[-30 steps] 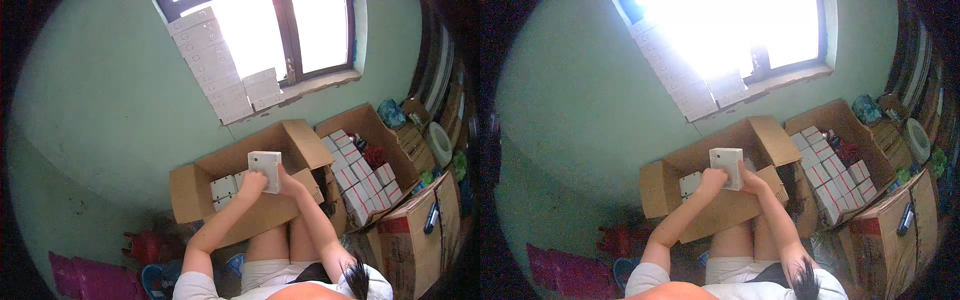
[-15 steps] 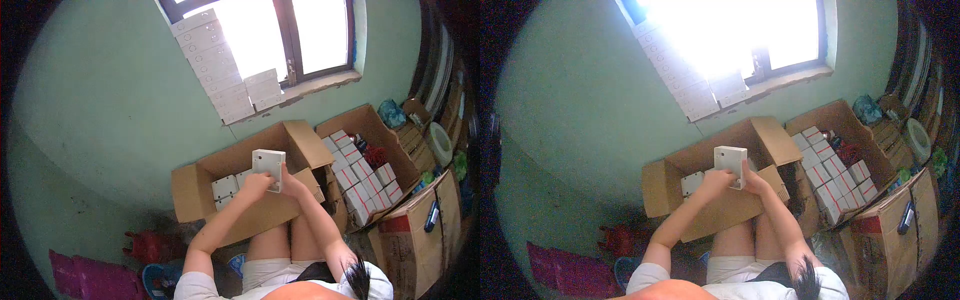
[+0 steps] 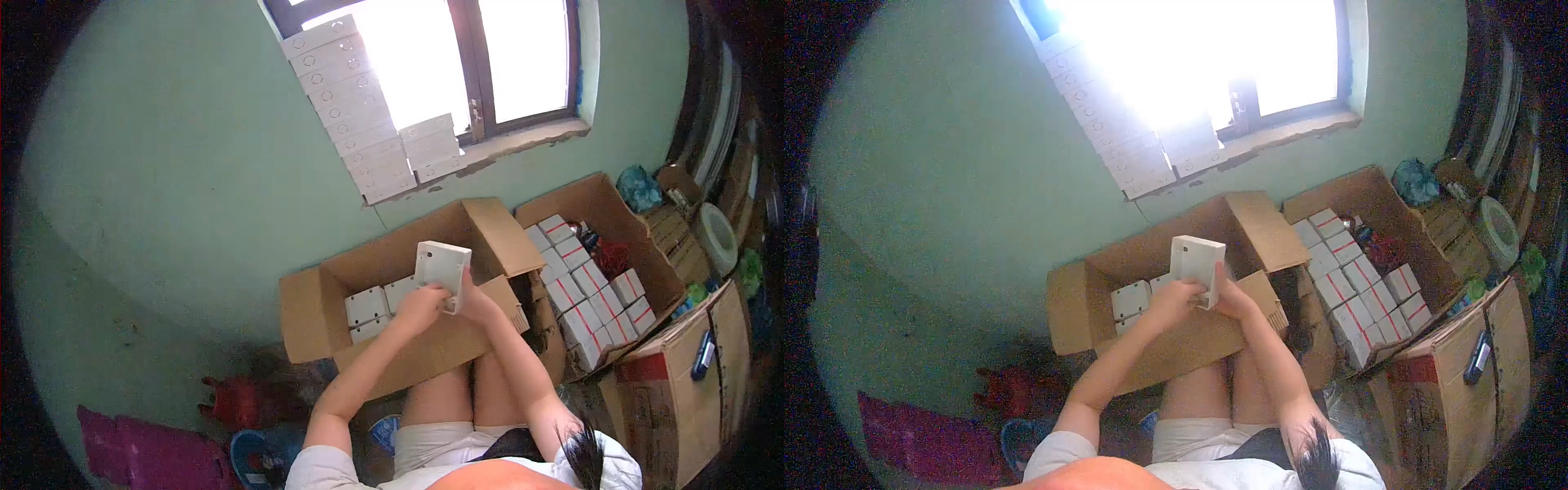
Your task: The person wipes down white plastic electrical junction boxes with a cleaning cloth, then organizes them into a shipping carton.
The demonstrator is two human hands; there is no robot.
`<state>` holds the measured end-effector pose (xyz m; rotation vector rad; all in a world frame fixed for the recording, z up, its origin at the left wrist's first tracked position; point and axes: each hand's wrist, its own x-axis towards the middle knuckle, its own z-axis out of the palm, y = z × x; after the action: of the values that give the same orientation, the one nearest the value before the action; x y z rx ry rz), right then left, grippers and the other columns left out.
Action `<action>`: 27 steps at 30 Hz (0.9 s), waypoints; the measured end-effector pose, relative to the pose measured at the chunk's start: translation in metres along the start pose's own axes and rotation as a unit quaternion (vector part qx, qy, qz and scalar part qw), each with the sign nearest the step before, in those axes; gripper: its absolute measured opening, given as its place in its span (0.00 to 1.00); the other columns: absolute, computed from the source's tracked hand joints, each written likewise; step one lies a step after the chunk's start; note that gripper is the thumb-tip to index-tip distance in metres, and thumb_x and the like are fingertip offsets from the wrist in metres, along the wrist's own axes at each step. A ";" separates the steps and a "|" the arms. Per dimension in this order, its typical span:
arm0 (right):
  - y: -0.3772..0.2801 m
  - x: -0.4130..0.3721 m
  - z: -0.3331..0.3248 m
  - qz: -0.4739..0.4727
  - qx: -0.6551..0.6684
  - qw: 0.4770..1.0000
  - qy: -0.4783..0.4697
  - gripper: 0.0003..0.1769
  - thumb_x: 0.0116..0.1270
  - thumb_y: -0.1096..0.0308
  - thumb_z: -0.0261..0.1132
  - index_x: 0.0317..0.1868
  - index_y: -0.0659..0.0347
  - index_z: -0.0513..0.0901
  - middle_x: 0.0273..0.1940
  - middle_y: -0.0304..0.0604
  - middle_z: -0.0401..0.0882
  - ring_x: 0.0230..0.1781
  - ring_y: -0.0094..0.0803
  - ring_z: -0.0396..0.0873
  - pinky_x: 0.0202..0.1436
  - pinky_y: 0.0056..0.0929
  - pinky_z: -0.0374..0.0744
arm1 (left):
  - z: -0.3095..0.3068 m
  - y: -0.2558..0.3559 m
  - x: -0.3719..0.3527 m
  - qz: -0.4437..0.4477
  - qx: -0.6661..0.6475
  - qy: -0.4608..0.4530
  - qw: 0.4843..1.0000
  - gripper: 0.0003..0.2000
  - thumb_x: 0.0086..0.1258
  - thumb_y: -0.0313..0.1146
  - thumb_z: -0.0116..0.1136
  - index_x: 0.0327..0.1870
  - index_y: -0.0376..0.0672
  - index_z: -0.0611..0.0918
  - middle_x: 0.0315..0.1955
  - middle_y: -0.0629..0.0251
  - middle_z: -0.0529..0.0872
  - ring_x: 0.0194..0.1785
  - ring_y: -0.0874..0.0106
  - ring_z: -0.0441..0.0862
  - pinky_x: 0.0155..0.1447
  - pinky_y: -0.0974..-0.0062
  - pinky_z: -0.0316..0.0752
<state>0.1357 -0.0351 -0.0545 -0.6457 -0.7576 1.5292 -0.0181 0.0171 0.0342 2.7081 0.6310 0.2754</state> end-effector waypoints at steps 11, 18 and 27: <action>-0.002 0.002 0.005 -0.005 0.039 0.999 0.008 0.59 0.55 0.19 0.42 0.76 0.55 0.49 0.69 0.47 0.61 0.69 0.41 0.64 0.69 0.45 0.67 | 0.017 -0.020 0.005 0.067 0.358 0.076 0.928 0.02 0.54 0.31 0.61 0.27 0.47 0.83 0.31 0.69 0.82 0.37 0.70 0.82 0.36 0.70 0.78; -0.001 0.009 0.004 -0.001 0.092 0.995 0.040 0.54 0.59 0.21 0.34 0.76 0.51 0.50 0.72 0.42 0.58 0.72 0.39 0.59 0.73 0.45 0.62 | 0.010 -0.021 0.019 0.113 0.417 0.143 0.890 0.06 0.53 0.33 0.61 0.31 0.48 0.79 0.28 0.70 0.78 0.32 0.71 0.81 0.32 0.71 0.71; -0.005 0.008 0.011 0.026 0.013 0.998 0.046 0.54 0.62 0.23 0.37 0.75 0.59 0.52 0.67 0.46 0.66 0.67 0.39 0.66 0.67 0.41 0.69 | -0.019 -0.019 0.039 0.103 0.457 0.226 0.854 0.06 0.52 0.34 0.61 0.31 0.50 0.81 0.28 0.73 0.75 0.31 0.74 0.76 0.33 0.73 0.68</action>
<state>0.1298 -0.0279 -0.0433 -0.7166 -0.6537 1.5434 0.0039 0.0567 0.0484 3.6827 0.7184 0.8818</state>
